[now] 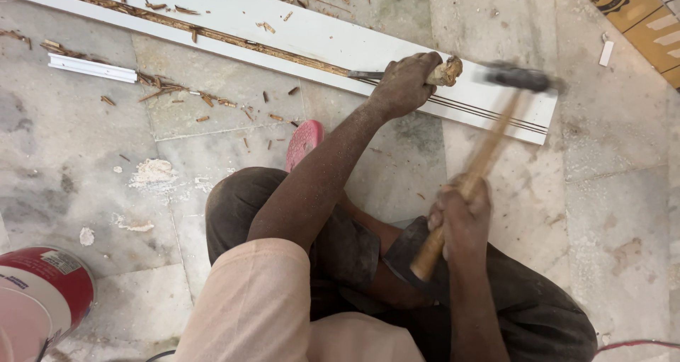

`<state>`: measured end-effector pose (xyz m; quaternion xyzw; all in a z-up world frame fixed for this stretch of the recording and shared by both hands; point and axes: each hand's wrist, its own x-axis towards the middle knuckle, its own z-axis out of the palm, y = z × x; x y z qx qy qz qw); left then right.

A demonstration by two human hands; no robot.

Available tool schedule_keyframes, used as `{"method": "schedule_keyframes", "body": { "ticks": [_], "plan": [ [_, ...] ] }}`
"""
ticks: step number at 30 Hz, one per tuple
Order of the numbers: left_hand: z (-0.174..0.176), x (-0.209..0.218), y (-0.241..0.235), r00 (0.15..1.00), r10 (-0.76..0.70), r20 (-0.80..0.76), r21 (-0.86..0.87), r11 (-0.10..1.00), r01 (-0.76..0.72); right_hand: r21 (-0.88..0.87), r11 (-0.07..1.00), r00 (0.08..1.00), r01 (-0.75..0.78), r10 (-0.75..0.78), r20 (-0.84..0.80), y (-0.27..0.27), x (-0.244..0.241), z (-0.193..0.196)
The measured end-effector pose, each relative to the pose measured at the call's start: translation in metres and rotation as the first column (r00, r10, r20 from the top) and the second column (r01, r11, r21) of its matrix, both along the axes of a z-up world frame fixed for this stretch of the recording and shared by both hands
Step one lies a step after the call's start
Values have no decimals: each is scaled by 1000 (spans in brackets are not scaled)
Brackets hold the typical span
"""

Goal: The person sits on the floor and uses a hammer and chisel to carve a groove along a long white wooden plank. The person repeatedly strikes the chisel to remove wood shavings and deepen the groove.

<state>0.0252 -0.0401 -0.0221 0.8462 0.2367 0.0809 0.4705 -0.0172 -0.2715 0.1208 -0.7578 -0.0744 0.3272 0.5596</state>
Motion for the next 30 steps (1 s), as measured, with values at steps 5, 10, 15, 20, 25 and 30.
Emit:
{"method": "schedule_keyframes", "body": {
  "ticks": [5,10,15,20,25,30],
  "plan": [
    [-9,4,-1,999,-33,-19,-21,999,32,-8,999,999,-45,45,-13,-9,-6,-9],
    [-5,0,-1,998,3,61,47,999,-6,286,945,982,156,-181,62,-6,-5,-12],
    [6,-4,0,999,-4,-31,-4,1000,4,-80,997,998,-14,9,-67,-11,13,-6],
    [-10,-1,-3,999,6,40,28,1000,-7,9,993,993,115,-115,-10,-1,-2,-22],
    [-55,-7,20,994,59,88,276,958,-81,-143,988,974,-59,26,-227,-6,10,-13],
    [-46,-36,83,930,307,204,151,928,-339,-147,987,987,66,-86,-134,-28,16,-23]
  ]
}}
